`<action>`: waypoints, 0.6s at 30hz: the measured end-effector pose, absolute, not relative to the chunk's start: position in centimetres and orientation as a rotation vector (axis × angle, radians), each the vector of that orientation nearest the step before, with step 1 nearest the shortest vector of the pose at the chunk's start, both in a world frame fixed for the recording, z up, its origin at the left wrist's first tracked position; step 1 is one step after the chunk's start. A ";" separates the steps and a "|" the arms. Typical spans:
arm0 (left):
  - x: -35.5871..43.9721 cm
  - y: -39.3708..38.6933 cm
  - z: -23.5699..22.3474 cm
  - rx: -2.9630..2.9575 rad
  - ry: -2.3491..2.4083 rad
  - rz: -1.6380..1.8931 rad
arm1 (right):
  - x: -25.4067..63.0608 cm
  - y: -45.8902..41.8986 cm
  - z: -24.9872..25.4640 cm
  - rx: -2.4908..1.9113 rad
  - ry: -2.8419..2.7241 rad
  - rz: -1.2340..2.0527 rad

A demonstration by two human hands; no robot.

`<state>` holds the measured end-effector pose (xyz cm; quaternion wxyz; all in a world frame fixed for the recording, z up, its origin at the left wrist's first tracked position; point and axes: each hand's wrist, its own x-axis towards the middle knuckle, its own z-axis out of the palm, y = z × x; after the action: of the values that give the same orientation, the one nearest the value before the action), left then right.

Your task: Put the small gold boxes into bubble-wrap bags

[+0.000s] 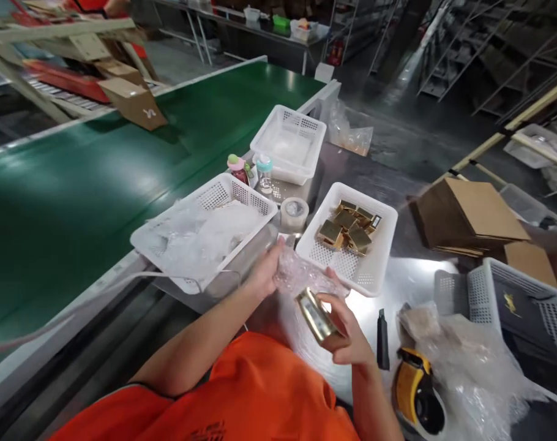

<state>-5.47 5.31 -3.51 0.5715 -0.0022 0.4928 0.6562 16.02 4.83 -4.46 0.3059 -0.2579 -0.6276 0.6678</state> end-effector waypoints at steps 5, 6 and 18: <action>-4.7 1.6 -3.3 0.165 0.929 1.240 | 16.8 2.6 -5.0 -0.850 -1.424 1.769; -5.1 0.8 -3.3 0.238 0.889 1.193 | 17.1 2.3 -5.1 -0.841 -1.279 1.832; -9.2 -4.0 -3.8 0.456 1.138 1.064 | 18.2 1.0 -4.8 -0.948 -1.028 1.760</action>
<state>-9.23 -4.00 -3.84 0.6883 0.2037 0.5086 0.4755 18.18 1.02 -4.78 0.4324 -0.3803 -0.4123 0.7060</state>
